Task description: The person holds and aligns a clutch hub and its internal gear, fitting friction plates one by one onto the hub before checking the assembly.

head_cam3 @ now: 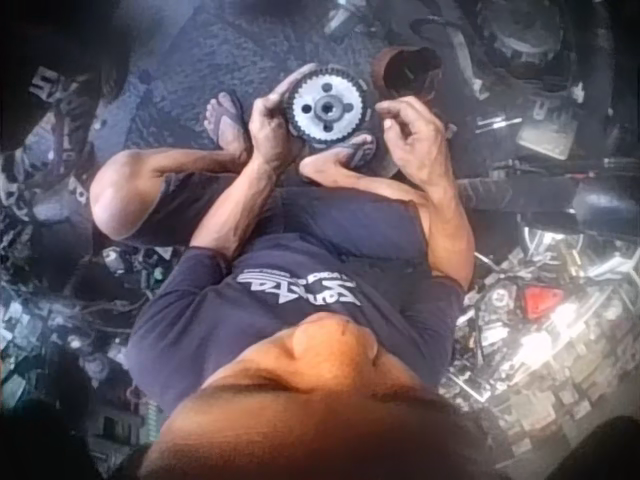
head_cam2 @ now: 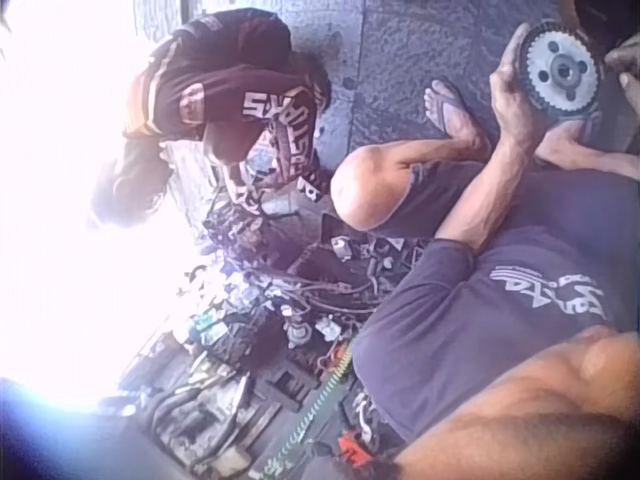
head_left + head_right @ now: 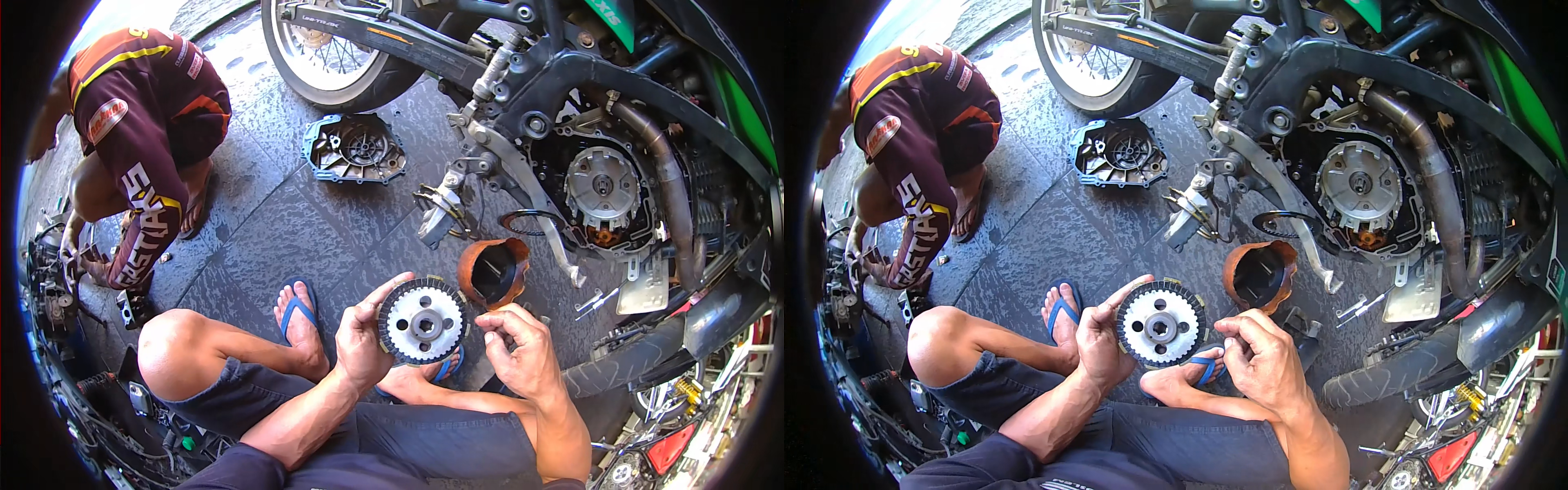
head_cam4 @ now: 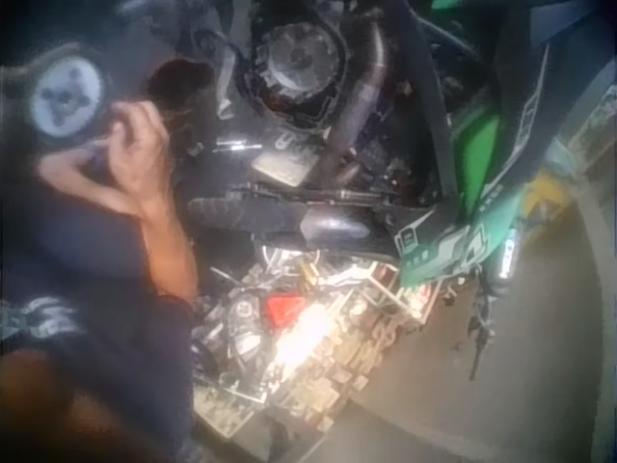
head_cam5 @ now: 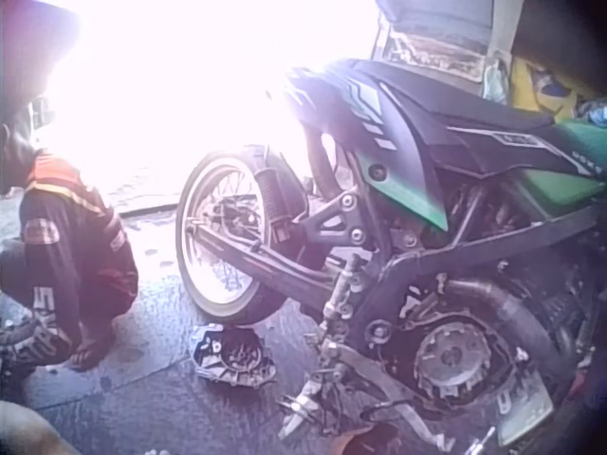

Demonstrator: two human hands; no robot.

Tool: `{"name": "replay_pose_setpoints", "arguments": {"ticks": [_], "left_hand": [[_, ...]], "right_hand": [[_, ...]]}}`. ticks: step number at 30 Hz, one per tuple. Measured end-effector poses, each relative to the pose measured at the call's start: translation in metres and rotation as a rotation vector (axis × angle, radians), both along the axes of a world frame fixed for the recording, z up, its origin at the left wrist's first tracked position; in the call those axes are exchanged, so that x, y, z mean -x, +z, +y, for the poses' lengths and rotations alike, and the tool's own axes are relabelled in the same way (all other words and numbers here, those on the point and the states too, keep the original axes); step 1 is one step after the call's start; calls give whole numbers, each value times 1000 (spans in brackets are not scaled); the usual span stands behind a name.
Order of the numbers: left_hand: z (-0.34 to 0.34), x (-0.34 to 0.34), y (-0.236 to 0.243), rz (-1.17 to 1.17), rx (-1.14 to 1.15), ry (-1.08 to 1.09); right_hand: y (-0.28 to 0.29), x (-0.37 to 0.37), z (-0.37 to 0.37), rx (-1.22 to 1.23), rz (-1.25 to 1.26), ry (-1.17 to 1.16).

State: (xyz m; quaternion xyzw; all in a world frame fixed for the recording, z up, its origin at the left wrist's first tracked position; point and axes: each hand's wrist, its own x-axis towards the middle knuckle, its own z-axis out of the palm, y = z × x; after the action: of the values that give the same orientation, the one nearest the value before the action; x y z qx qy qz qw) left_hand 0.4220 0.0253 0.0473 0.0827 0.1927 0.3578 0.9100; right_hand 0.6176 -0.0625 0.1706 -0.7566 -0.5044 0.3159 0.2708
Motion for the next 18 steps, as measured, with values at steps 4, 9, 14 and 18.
{"name": "replay_pose_setpoints", "arguments": {"ticks": [4,9,14,18], "left_hand": [[0,0,0,5,-20,-14],[0,1,-2,-1,-22,-12],[-2,-1,-4,-4,-9,17],[-1,-1,-3,-11,-8,17]], "right_hand": [[0,2,-1,-17,-35,46],[-1,6,-2,-20,-64,64],[-2,3,-6,-52,-89,153],[1,-2,-7,-43,22,226]]}}
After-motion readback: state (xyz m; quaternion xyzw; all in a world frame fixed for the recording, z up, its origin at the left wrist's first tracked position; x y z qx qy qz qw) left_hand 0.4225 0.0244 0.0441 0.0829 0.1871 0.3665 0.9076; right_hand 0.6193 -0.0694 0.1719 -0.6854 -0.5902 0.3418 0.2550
